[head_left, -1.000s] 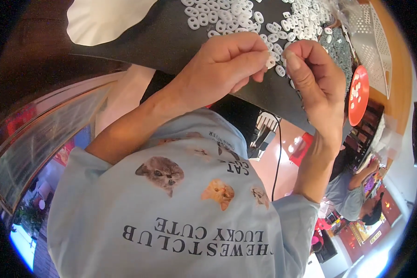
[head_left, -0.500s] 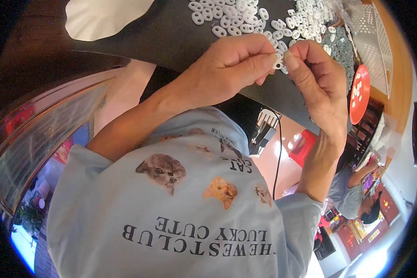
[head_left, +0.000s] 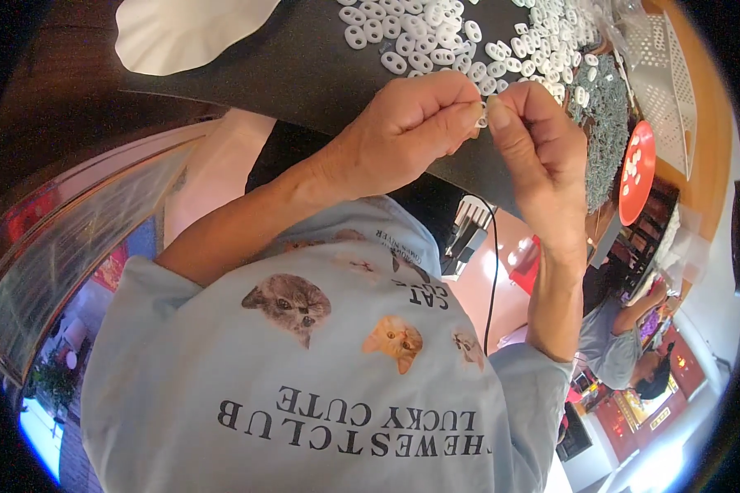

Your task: Manual assembly of small white plastic rings into a chain or structure.

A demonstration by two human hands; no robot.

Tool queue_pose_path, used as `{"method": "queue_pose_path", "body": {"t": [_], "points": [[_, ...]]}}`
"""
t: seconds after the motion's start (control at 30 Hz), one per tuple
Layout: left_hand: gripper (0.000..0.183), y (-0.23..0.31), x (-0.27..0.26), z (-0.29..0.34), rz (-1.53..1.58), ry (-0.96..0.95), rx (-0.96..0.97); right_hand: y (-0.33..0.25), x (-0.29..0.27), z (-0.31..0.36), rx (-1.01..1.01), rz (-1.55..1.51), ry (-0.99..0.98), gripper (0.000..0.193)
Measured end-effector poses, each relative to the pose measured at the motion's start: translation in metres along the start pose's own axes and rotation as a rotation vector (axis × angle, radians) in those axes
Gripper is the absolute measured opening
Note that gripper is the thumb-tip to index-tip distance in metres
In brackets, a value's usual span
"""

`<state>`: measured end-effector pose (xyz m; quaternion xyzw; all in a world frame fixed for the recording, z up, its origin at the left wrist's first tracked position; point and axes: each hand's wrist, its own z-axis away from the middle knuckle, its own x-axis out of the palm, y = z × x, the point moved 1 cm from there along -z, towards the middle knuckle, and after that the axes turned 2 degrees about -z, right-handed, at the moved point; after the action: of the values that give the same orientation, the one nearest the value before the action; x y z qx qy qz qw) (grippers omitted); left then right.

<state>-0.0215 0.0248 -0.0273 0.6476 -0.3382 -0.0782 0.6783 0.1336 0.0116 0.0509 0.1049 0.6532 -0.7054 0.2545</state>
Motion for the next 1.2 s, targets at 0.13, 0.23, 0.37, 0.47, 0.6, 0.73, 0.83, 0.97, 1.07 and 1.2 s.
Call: {"method": "queue_pose_path", "body": {"t": [0.13,0.23,0.37,0.47,0.6,0.73,0.83,0.97,1.07,1.2], "points": [[0.023,-0.003,0.000,0.000,-0.017,0.019,0.017,0.005,0.003,0.000,-0.020,0.082,0.030,0.015],[0.023,0.005,0.000,0.003,-0.005,0.000,-0.028,0.003,-0.004,0.001,0.020,-0.026,-0.078,0.016],[0.020,0.009,-0.001,0.004,0.015,-0.003,-0.060,0.000,-0.013,0.000,0.140,-0.126,-0.130,0.017],[0.018,0.012,-0.001,0.004,0.046,-0.022,-0.078,0.001,-0.015,0.002,0.128,-0.093,-0.168,0.018],[0.018,0.010,0.000,0.006,0.076,-0.023,-0.066,-0.001,-0.008,0.000,0.003,-0.019,-0.157,0.015],[0.020,0.007,-0.001,0.007,0.041,-0.018,-0.060,-0.003,-0.002,0.002,-0.061,0.071,-0.113,0.012],[0.019,0.006,-0.002,0.008,0.022,-0.017,-0.038,-0.002,0.001,0.004,-0.065,0.108,-0.082,0.010],[0.018,0.008,-0.002,0.008,0.023,-0.026,-0.065,-0.003,-0.014,-0.003,-0.044,0.039,-0.131,0.011],[0.018,0.007,-0.003,0.006,0.010,-0.034,-0.049,0.007,-0.034,-0.022,-0.101,0.193,-0.094,0.011],[0.018,0.011,-0.001,0.002,-0.001,-0.037,-0.035,0.015,-0.040,-0.053,-0.281,0.598,-0.024,0.011]]}}
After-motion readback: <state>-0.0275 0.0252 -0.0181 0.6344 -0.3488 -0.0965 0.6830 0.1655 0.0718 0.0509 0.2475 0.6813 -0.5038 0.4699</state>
